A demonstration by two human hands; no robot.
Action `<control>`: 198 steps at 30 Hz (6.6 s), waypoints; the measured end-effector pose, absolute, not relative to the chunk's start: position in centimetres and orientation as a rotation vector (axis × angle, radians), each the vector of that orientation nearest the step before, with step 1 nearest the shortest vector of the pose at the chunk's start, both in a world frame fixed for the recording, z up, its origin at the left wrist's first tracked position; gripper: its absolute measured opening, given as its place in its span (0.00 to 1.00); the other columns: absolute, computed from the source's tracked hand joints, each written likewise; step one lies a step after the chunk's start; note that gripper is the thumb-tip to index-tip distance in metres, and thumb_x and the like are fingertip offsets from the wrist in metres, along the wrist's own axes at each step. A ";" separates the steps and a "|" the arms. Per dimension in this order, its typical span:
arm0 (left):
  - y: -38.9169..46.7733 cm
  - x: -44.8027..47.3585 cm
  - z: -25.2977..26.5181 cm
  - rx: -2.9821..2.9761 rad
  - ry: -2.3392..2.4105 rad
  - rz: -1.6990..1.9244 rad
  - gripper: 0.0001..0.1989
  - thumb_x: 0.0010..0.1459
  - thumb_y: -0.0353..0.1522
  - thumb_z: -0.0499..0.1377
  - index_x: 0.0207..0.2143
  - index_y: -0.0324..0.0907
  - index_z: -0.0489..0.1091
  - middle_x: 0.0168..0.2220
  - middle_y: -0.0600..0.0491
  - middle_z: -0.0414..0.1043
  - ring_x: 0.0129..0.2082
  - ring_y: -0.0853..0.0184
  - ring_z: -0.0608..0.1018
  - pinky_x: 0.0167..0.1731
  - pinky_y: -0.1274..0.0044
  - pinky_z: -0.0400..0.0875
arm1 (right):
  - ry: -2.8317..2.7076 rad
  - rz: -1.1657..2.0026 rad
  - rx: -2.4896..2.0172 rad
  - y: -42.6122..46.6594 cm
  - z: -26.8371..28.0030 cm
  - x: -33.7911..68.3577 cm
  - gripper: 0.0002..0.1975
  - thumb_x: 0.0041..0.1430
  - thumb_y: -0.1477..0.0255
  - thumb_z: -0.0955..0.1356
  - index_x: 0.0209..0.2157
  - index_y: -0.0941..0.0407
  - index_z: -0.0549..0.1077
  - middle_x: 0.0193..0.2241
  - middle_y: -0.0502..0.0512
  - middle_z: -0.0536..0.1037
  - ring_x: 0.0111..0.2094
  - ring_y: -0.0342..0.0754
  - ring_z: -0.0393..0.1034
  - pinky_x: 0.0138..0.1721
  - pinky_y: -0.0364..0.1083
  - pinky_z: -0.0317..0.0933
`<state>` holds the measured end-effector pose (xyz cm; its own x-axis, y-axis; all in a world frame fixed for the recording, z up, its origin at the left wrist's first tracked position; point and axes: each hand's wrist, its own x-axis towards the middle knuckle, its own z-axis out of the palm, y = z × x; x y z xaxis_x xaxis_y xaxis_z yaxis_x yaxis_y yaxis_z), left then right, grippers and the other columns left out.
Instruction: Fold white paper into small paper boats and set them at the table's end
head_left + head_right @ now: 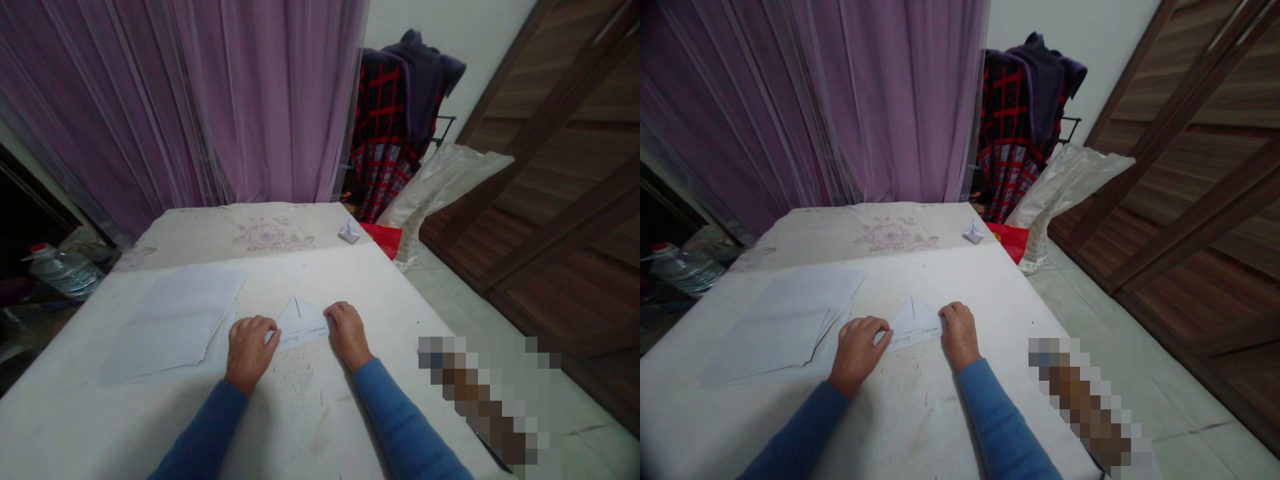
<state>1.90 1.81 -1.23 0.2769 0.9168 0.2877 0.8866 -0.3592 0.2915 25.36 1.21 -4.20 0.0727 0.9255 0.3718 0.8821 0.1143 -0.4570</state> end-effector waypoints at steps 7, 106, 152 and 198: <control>1.7 1.9 -1.1 2.446 1.738 0.622 0.06 0.60 0.35 0.56 0.33 0.46 0.72 0.35 0.54 0.76 0.40 0.61 0.73 0.48 0.67 0.57 | -2.031 -0.112 -1.791 0.9 -2.8 25.0 0.10 0.59 0.82 0.65 0.35 0.56 0.77 0.38 0.57 0.75 0.40 0.50 0.64 0.40 0.46 0.56; 1.7 5.2 -0.4 2.516 2.075 0.319 0.24 0.61 0.51 0.52 0.37 0.39 0.72 0.35 0.44 0.74 0.42 0.51 0.73 0.54 0.56 0.49 | -1.944 0.181 -1.673 1.4 -2.8 24.4 0.03 0.59 0.71 0.68 0.35 0.55 0.74 0.35 0.54 0.75 0.40 0.49 0.67 0.42 0.47 0.55; 2.6 0.7 -0.6 2.426 1.612 0.452 0.04 0.60 0.33 0.56 0.34 0.46 0.71 0.37 0.54 0.75 0.42 0.61 0.72 0.49 0.68 0.57 | -1.933 0.208 -1.656 1.3 -2.7 24.6 0.03 0.59 0.72 0.68 0.35 0.54 0.74 0.35 0.54 0.75 0.40 0.49 0.68 0.42 0.46 0.57; 2.4 1.3 -0.7 2.323 1.693 0.516 0.04 0.60 0.31 0.56 0.33 0.45 0.70 0.35 0.55 0.74 0.40 0.63 0.72 0.47 0.69 0.58 | -1.846 0.108 -1.949 0.2 -1.7 22.2 0.08 0.58 0.66 0.70 0.38 0.54 0.74 0.39 0.56 0.75 0.42 0.51 0.67 0.40 0.48 0.53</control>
